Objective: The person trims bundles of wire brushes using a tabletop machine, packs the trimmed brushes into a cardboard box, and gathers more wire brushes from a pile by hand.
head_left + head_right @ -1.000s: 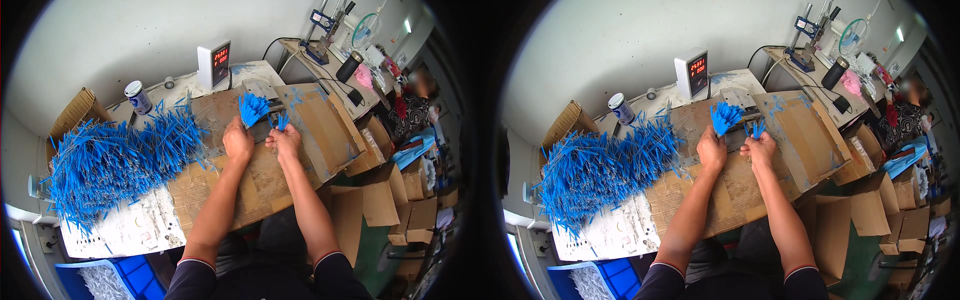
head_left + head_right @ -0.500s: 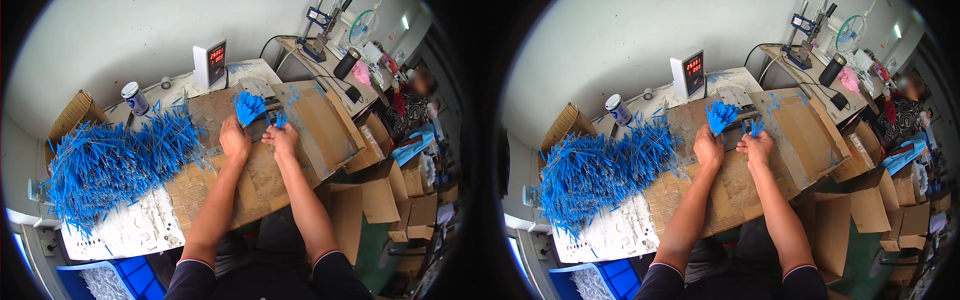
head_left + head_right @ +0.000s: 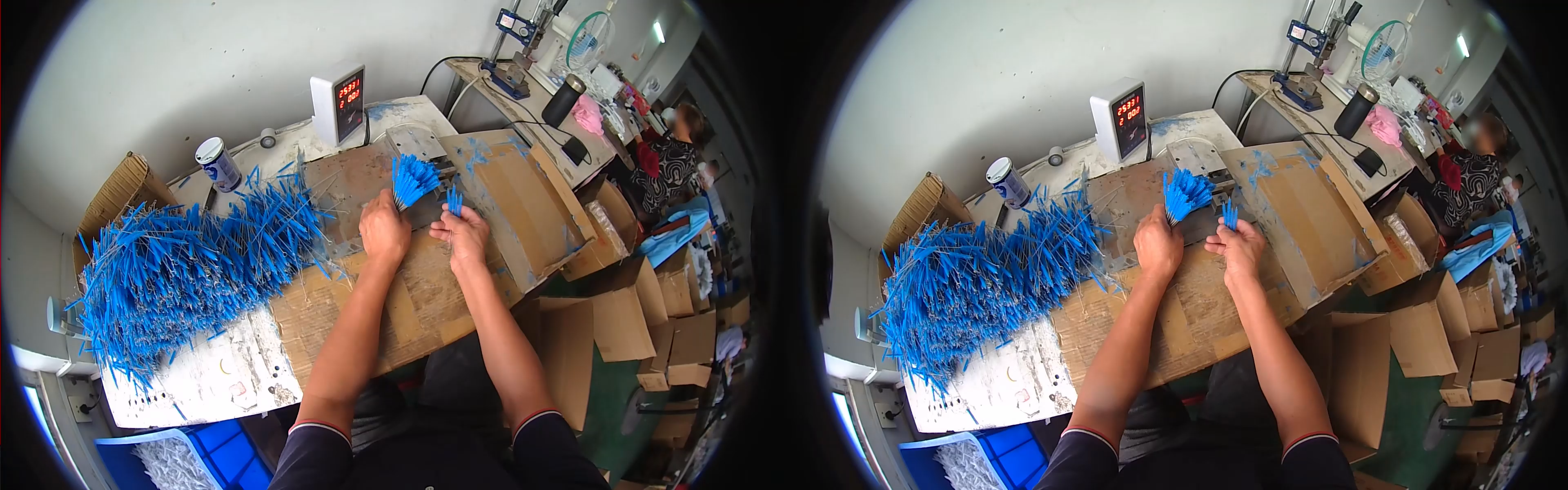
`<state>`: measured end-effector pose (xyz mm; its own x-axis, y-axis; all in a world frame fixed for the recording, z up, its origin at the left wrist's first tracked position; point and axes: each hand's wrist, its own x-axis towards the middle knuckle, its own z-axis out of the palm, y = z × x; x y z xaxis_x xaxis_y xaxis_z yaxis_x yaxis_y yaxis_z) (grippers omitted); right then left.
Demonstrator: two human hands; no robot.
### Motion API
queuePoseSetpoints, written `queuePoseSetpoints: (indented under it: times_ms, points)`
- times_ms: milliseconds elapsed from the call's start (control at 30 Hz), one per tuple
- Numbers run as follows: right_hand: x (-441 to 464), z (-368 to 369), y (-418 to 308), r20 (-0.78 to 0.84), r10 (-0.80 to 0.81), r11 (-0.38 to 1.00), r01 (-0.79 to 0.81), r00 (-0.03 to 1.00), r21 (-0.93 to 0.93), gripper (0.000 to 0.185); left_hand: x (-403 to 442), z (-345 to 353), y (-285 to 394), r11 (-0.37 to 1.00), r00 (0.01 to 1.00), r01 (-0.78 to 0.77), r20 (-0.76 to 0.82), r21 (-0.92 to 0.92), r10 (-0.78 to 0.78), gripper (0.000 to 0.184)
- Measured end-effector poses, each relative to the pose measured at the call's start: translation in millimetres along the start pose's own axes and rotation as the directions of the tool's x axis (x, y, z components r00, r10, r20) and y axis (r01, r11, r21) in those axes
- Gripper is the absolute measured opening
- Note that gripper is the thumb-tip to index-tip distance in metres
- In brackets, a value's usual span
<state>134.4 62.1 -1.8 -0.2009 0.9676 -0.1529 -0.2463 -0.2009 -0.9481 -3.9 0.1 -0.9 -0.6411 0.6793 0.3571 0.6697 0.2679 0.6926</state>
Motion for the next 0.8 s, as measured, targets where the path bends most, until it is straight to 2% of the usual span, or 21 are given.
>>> queuePoseSetpoints:
  times_ms: [133,200,300,433,500,533,667,800]
  points:
    - [-5,0,-3,-0.031,-0.050,0.995,0.047,0.998,-0.090,0.015,0,1,-1,0.999,0.999,-0.028,-0.025,-0.015,0.028,0.019]
    - [-5,-2,-5,0.005,-0.010,0.994,0.010,1.000,-0.110,0.013,0,0,0,0.999,0.999,-0.030,-0.025,-0.014,0.030,0.018]
    - [-5,-6,-4,0.075,-0.001,1.000,0.003,0.997,-0.021,0.010,-1,-2,1,0.999,0.999,-0.033,-0.019,-0.011,0.033,0.018]
    - [-8,-9,-3,0.042,-0.029,0.999,0.030,0.999,-0.026,0.009,0,-3,2,0.998,0.998,-0.055,-0.029,-0.006,0.054,0.016]
    - [-6,-11,-2,0.018,-0.100,0.982,0.101,0.995,-0.159,0.008,0,-1,1,0.998,0.997,-0.070,-0.035,0.009,0.070,0.016]
    - [-6,-11,-3,0.016,-0.100,0.982,0.101,0.995,-0.159,0.008,0,-1,2,0.996,0.995,-0.085,-0.042,0.021,0.086,0.016]
    - [-2,-10,-6,0.073,-0.047,0.985,0.059,0.996,-0.162,0.006,0,3,-1,0.988,0.987,-0.148,-0.056,0.042,0.150,0.016]
    - [-1,-7,-9,0.047,0.013,0.992,-0.007,0.999,-0.127,0.005,1,7,-5,0.998,0.990,-0.063,-0.122,0.029,0.066,0.015]
